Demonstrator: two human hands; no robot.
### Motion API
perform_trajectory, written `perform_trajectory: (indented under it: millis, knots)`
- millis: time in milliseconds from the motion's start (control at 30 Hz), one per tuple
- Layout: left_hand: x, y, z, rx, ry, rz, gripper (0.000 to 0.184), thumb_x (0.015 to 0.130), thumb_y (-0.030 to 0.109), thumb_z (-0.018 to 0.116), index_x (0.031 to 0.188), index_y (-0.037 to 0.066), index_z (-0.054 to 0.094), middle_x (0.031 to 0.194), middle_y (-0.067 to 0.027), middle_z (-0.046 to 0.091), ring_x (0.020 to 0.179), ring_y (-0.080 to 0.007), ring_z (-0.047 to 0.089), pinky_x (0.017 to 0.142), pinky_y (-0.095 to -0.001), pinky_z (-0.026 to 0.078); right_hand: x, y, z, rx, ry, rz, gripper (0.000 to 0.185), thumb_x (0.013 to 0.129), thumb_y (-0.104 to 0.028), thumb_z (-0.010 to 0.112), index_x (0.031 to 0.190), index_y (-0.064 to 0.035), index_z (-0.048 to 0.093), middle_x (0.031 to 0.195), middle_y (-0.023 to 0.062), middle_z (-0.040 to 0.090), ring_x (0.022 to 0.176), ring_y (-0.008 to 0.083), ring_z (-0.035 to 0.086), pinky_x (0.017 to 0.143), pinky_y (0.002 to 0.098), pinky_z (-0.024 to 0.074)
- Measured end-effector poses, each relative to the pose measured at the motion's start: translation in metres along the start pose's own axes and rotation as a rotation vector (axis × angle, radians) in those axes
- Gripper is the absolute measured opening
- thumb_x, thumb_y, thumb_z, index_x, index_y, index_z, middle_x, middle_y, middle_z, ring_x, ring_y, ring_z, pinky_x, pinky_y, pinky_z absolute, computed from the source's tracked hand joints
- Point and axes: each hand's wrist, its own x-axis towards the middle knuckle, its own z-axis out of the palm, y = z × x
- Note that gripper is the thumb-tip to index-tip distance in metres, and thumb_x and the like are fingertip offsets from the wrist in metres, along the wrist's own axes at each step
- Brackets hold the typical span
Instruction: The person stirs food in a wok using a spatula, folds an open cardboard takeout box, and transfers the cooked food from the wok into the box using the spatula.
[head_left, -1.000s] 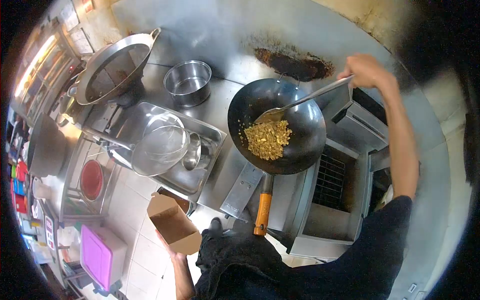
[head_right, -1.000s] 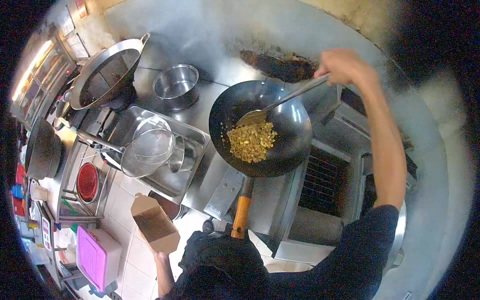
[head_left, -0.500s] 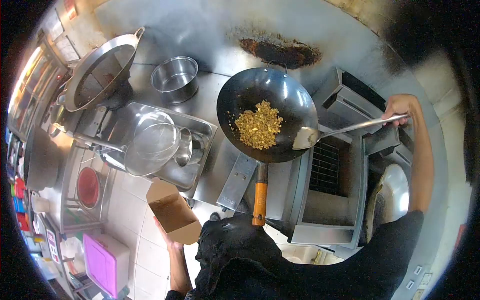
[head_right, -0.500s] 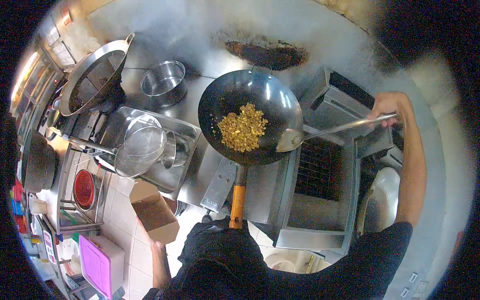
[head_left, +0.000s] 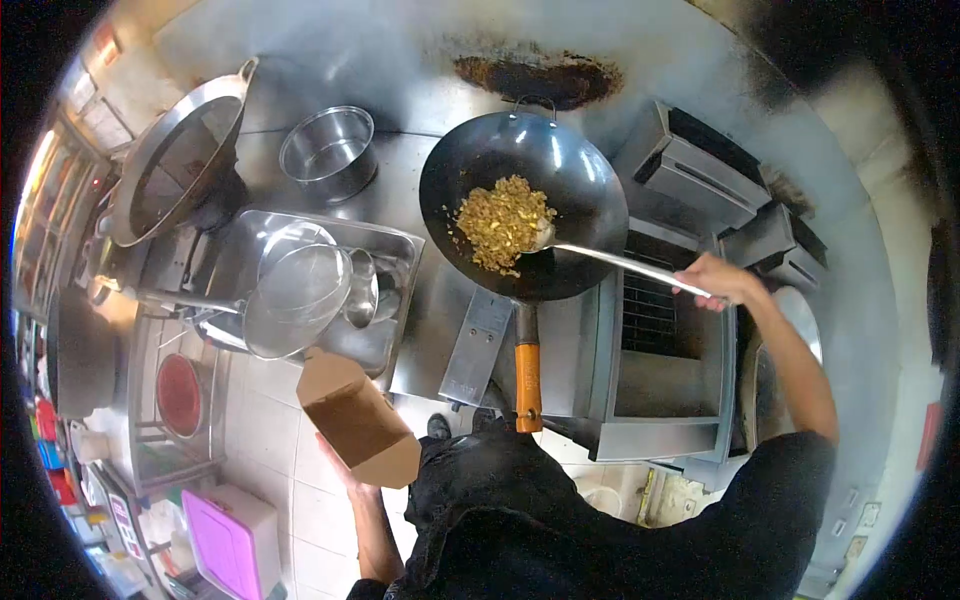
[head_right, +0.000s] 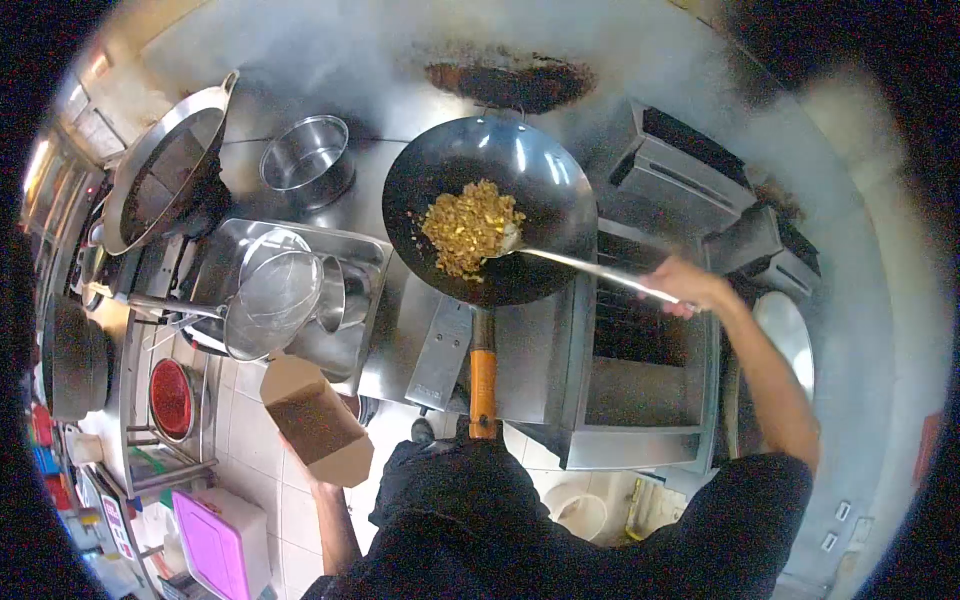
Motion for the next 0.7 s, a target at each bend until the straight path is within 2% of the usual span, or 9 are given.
perform_trajectory:
  millis: [33, 100, 133, 267, 333, 400, 433, 533, 700]
  knots:
    - [-0.003, 0.001, 0.014, 0.026, 0.122, 0.024, 0.057, 0.085, 0.055, 0.048, 0.116, 0.008, 0.046, 0.107, -0.0093, 0.054, 0.096, -0.0244, 0.052, 0.086, -0.0404, 0.044, 0.006, 0.013, 0.012, 0.094, -0.033, 0.002, 0.033, 0.090, -0.034, 0.054, 0.093, -0.0028, 0.062, 0.046, 0.0010, 0.046, 0.032, 0.0065, 0.038, 0.027, 0.0221, 0.0291]
    - [0.007, 0.000, -0.013, -0.019, 0.030, -0.005, 0.062, 0.085, 0.058, 0.045, 0.124, 0.010, 0.042, 0.117, -0.0100, 0.050, 0.103, -0.0266, 0.049, 0.089, -0.0432, 0.042, 0.032, 0.032, 0.043, 0.181, -0.016, -0.260, 0.035, 0.090, -0.035, 0.054, 0.089, -0.0018, 0.062, 0.046, 0.0001, 0.044, 0.032, 0.0069, 0.039, 0.029, 0.0229, 0.0291]
    - [0.006, 0.000, -0.030, -0.053, -0.055, -0.032, 0.068, 0.084, 0.061, 0.043, 0.131, 0.012, 0.038, 0.127, -0.0107, 0.046, 0.111, -0.0288, 0.047, 0.093, -0.0461, 0.040, 0.044, 0.032, 0.068, 0.219, 0.059, -0.192, 0.031, 0.094, -0.029, 0.047, 0.094, -0.0015, 0.062, 0.048, -0.0009, 0.044, 0.035, 0.0065, 0.038, 0.030, 0.0230, 0.0273]
    - [0.004, 0.011, 0.017, -0.031, -0.182, -0.037, 0.068, 0.084, 0.062, 0.041, 0.130, 0.011, 0.039, 0.125, -0.0102, 0.047, 0.110, -0.0286, 0.048, 0.092, -0.0462, 0.041, 0.059, 0.038, 0.095, 0.274, 0.182, -0.184, 0.032, 0.093, -0.029, 0.047, 0.089, 0.0000, 0.061, 0.050, 0.0018, 0.045, 0.035, 0.0074, 0.039, 0.030, 0.0248, 0.0271]
    - [0.016, 0.009, -0.012, -0.076, -0.135, -0.087, 0.068, 0.085, 0.062, 0.040, 0.130, 0.010, 0.039, 0.124, -0.0103, 0.047, 0.110, -0.0285, 0.049, 0.093, -0.0461, 0.040, 0.071, 0.021, 0.127, 0.257, 0.256, -0.309, 0.032, 0.093, -0.030, 0.048, 0.088, -0.0003, 0.061, 0.050, 0.0017, 0.045, 0.035, 0.0082, 0.039, 0.031, 0.0246, 0.0281]
    - [0.023, 0.013, -0.020, 0.013, 0.026, 0.009, 0.068, 0.085, 0.061, 0.041, 0.130, 0.010, 0.039, 0.126, -0.0104, 0.047, 0.109, -0.0292, 0.049, 0.093, -0.0471, 0.040, 0.092, 0.028, 0.123, 0.157, 0.379, -0.384, 0.033, 0.092, -0.031, 0.050, 0.084, 0.0002, 0.060, 0.051, 0.0015, 0.046, 0.036, 0.0087, 0.043, 0.031, 0.0253, 0.0320]
    - [0.015, 0.013, 0.012, -0.016, -0.101, -0.062, 0.065, 0.086, 0.059, 0.043, 0.130, 0.011, 0.041, 0.126, -0.0097, 0.048, 0.110, -0.0288, 0.049, 0.094, -0.0466, 0.039, 0.085, 0.014, 0.124, 0.269, 0.304, -0.339, 0.033, 0.090, -0.031, 0.051, 0.083, -0.0005, 0.060, 0.052, 0.0032, 0.049, 0.038, 0.0105, 0.046, 0.032, 0.0270, 0.0341]
    - [0.015, 0.011, 0.027, 0.037, -0.074, -0.054, 0.064, 0.085, 0.057, 0.046, 0.129, 0.011, 0.042, 0.126, -0.0093, 0.049, 0.111, -0.0285, 0.048, 0.094, -0.0462, 0.040, 0.070, -0.003, 0.128, 0.497, 0.074, -0.303, 0.026, 0.091, -0.026, 0.051, 0.089, -0.0014, 0.055, 0.059, 0.0028, 0.050, 0.040, 0.0108, 0.047, 0.033, 0.0260, 0.0364]
    - [0.027, 0.006, 0.040, -0.032, -0.080, -0.084, 0.065, 0.084, 0.057, 0.049, 0.128, 0.010, 0.044, 0.125, -0.0096, 0.050, 0.112, -0.0283, 0.048, 0.095, -0.0464, 0.039, 0.076, -0.010, 0.137, 1.057, -0.329, -0.347, 0.024, 0.093, -0.025, 0.050, 0.100, -0.0019, 0.050, 0.065, 0.0004, 0.048, 0.042, 0.0064, 0.040, 0.034, 0.0211, 0.0305]
